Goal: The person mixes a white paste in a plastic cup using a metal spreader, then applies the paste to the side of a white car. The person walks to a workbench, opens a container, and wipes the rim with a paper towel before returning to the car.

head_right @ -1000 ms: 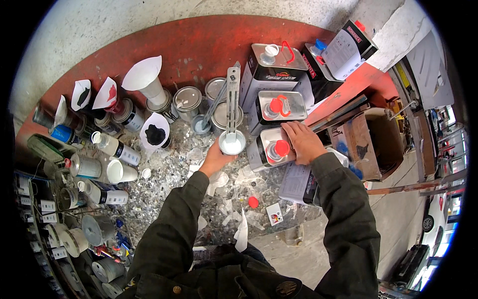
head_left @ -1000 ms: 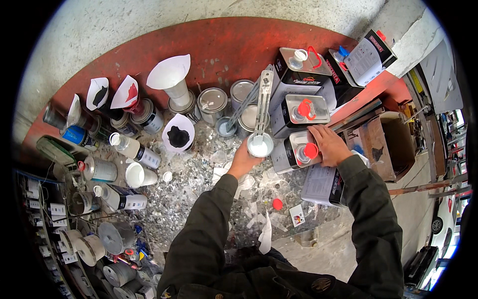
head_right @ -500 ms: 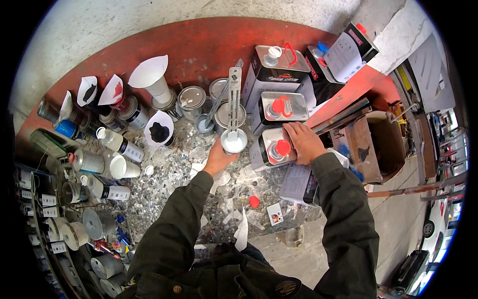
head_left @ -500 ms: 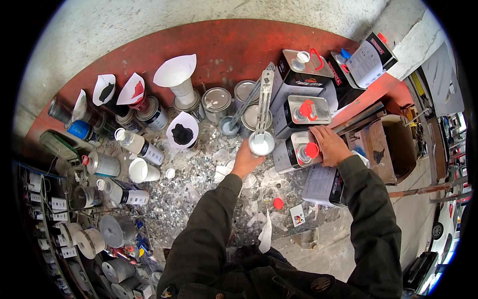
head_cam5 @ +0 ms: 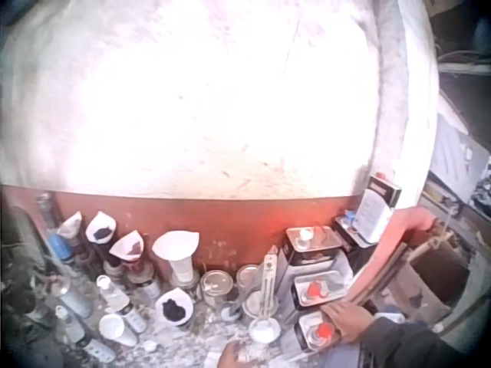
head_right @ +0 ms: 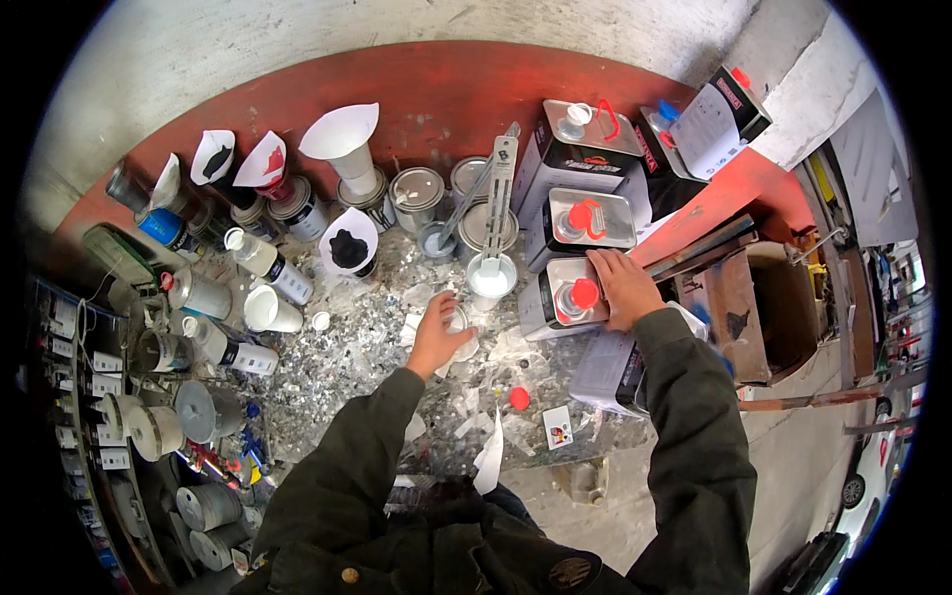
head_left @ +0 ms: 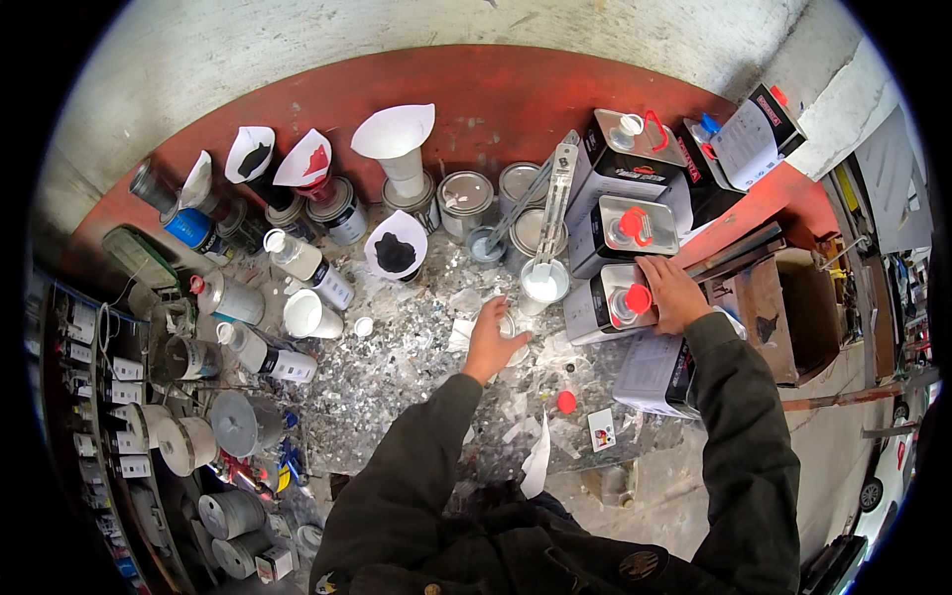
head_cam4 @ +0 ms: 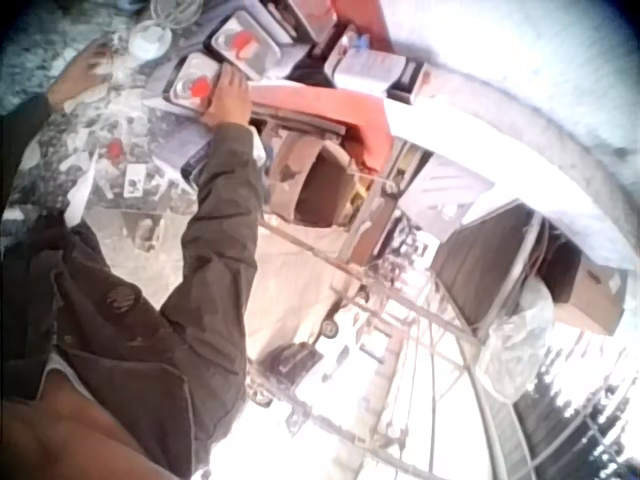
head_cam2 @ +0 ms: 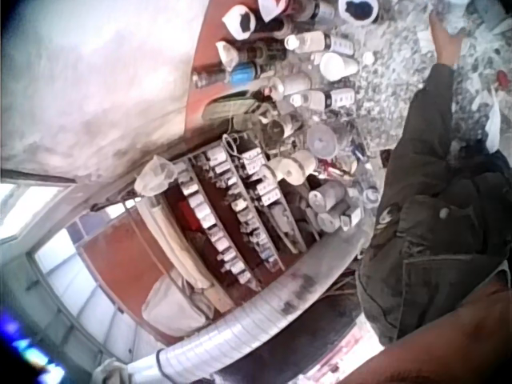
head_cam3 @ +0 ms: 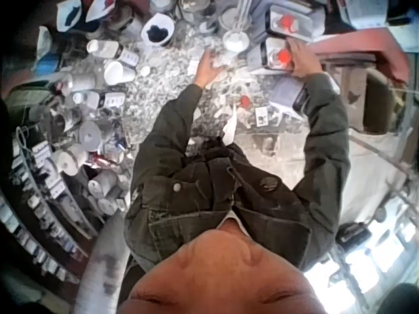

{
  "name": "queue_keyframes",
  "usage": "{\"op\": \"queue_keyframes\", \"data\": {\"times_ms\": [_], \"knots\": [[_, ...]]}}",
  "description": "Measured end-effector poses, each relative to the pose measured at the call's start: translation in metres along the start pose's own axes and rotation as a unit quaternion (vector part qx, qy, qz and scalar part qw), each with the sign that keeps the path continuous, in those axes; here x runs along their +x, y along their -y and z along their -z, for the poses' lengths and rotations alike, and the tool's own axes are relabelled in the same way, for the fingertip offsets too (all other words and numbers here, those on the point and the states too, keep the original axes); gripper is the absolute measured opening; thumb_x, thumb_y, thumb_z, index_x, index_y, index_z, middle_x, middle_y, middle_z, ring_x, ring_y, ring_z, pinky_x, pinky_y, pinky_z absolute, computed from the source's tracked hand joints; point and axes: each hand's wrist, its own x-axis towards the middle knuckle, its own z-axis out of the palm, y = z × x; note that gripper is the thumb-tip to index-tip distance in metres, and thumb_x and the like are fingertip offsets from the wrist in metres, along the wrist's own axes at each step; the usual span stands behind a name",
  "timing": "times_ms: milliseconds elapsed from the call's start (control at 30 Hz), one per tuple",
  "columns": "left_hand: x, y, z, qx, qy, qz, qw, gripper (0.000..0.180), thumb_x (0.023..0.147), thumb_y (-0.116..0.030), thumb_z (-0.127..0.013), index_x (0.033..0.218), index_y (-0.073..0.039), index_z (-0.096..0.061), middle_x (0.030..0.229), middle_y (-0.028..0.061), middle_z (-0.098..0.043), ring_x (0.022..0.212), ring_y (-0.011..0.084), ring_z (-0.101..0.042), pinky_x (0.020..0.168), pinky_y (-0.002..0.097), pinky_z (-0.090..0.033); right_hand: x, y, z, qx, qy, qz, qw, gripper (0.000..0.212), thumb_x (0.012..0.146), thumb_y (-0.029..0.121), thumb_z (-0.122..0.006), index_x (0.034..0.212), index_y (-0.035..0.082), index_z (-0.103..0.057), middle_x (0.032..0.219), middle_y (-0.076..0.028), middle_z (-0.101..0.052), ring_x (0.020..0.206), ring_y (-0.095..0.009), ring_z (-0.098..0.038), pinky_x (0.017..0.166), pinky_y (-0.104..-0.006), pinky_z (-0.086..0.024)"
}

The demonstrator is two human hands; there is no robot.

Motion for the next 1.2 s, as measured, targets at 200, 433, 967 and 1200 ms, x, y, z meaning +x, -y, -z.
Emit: {"op": "queue_keyframes", "data": {"times_ms": [200,433,967,1200], "knots": [[-0.098,0.001,0.031,-0.167,-0.019,0.053,0.984,0.068,0.077,-0.001,-0.075,0.133,-0.005,-0.037,0.124,0.0132,-0.053,0.116,0.0218,-0.053,0.099,0.0361,-0.044,0.0,-0.001,-0.001,-0.013,0.004,0.004,1.0,0.113,0.043,0.012,-0.084,0.141,0.002,-0.028,0.136,-0.017,-0.04,0.128,-0.034,-0.039,0.108,-0.0381,-0.035],[-0.219,0.01,0.076,-0.196,-0.038,0.085,0.976,0.056,0.079,0.006,-0.07,0.128,-0.003,-0.042,0.118,0.0127,-0.058,0.112,0.0218,-0.058,0.097,0.0345,-0.047,0.0,0.003,-0.002,-0.048,-0.007,0.014,0.999,0.111,0.046,0.013,-0.083,0.142,-0.001,-0.027,0.137,-0.016,-0.041,0.129,-0.032,-0.039,0.108,-0.0393,-0.035],[-0.323,0.041,0.213,-0.187,-0.108,0.1,0.971,0.039,0.081,-0.003,-0.072,0.116,-0.003,-0.055,0.109,0.0066,-0.065,0.103,0.0152,-0.062,0.091,0.0316,-0.049,-0.077,0.058,0.02,0.051,-0.135,-0.14,0.98,0.073,0.063,0.004,-0.078,0.13,0.005,-0.049,0.116,-0.015,-0.057,0.107,-0.027,-0.056,0.091,-0.0363,-0.047],[-0.377,0.084,0.305,-0.222,-0.21,0.117,0.945,0.021,0.088,-0.009,-0.066,0.106,0.002,-0.061,0.089,0.0064,-0.068,0.083,0.0115,-0.064,0.076,0.0249,-0.051,-0.126,0.147,-0.04,0.259,-0.261,-0.182,0.912,0.013,0.086,0.011,-0.066,0.091,-0.001,-0.063,0.072,-0.005,-0.063,0.06,-0.011,-0.059,0.058,-0.0257,-0.048]]}}
